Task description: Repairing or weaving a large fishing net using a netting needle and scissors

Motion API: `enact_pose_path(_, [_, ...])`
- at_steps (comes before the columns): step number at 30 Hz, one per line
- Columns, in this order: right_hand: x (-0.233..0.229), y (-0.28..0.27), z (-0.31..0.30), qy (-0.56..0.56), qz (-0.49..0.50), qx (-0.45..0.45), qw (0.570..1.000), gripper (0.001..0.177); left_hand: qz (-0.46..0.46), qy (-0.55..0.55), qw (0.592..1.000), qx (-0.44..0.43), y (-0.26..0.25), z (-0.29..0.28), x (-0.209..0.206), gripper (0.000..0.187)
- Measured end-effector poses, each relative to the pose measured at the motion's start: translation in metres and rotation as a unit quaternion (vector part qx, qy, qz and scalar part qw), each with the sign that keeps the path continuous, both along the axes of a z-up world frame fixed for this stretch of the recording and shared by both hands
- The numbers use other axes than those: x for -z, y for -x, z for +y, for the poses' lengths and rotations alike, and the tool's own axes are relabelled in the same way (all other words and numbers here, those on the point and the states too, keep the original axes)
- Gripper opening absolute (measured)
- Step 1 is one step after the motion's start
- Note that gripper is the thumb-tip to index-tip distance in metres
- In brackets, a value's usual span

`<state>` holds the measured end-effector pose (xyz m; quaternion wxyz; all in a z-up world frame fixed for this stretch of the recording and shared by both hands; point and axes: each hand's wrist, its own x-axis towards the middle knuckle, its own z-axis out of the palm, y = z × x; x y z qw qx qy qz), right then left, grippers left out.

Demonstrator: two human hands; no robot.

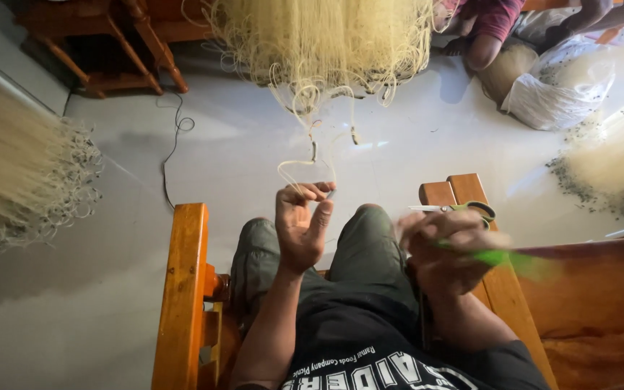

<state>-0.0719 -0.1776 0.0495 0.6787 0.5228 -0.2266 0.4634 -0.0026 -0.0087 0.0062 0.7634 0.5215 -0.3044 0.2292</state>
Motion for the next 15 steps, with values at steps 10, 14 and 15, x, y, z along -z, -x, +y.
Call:
enact_pose_path(10, [-0.015,-0.015,0.002,-0.617,0.397,-0.626,0.265,0.026,-0.010,-0.002,0.999,-0.040,-0.008,0.024,0.005,0.020])
enact_pose_path(14, [-0.011,-0.012,0.002,-0.589,0.497,-0.606,0.197,0.029,-0.012,0.005,0.999,-0.031,-0.007,0.030,0.005,0.020])
enact_pose_path(15, [-0.010,-0.013,0.003,-0.589,0.498,-0.606,0.196,0.029,-0.011,0.005,0.999,-0.032,-0.006,0.030,0.004,0.020])
